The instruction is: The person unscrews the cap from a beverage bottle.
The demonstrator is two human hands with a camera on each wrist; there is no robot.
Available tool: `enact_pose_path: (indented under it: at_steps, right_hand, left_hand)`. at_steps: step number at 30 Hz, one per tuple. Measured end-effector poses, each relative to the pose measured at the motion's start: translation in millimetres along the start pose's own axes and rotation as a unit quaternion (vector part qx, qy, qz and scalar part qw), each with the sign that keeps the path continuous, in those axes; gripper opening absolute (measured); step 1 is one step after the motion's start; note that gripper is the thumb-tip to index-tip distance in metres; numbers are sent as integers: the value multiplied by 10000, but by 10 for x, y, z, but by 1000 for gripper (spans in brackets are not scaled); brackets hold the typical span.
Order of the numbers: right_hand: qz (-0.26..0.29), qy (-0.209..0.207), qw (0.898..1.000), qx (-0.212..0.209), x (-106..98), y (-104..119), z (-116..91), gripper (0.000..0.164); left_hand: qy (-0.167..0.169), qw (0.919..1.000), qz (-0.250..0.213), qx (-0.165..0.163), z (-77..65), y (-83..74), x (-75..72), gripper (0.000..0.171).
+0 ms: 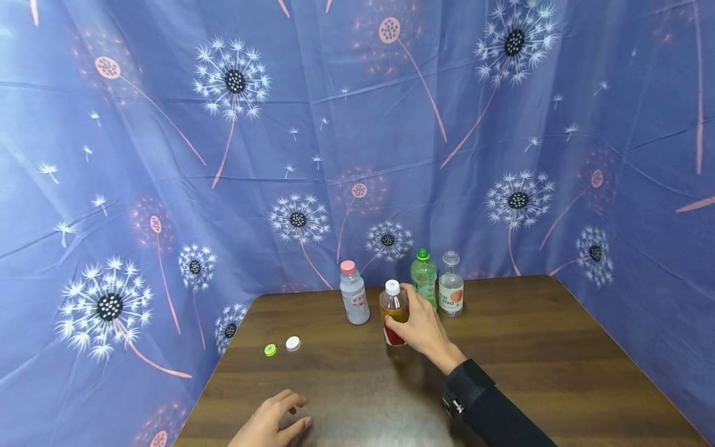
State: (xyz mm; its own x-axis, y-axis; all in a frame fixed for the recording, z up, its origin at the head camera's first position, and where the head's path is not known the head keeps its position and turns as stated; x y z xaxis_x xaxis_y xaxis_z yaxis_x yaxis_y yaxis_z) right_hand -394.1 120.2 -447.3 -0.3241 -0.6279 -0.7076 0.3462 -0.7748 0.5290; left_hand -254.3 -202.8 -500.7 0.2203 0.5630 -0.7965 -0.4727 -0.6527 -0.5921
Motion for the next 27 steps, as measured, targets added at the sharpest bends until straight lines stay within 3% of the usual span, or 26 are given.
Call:
enact_pose_path:
  at_steps: [3, 19, 27]
  right_hand:
    - [37, 64, 10000, 31, 42, -40, 60, 77]
    - [270, 258, 9988, 306, 313, -165, 446, 74]
    - [175, 436, 9986, 248, 424, -225, 589, 75]
  left_hand:
    - [119, 9999, -80, 73, -3, -2, 52, 31]
    - [393, 9977, -457, -318, -2, 76, 108, 32]
    - [208, 9993, -309, -102, -63, 113, 50, 31]
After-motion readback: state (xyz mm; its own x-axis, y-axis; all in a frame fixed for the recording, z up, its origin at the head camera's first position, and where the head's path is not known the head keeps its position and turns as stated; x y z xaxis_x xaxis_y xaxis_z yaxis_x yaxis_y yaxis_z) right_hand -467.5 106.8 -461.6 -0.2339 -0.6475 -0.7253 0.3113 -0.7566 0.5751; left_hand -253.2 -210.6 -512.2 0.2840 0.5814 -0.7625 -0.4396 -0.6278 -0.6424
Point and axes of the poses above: each hand's wrist, its own z-axis towards the middle knuckle, its own x-axis out of the palm, y = z × x, the point moved 7 cm from there along z, towards the middle knuckle, and after that the axes turned 9 degrees about -z, right-handed, at the moved point
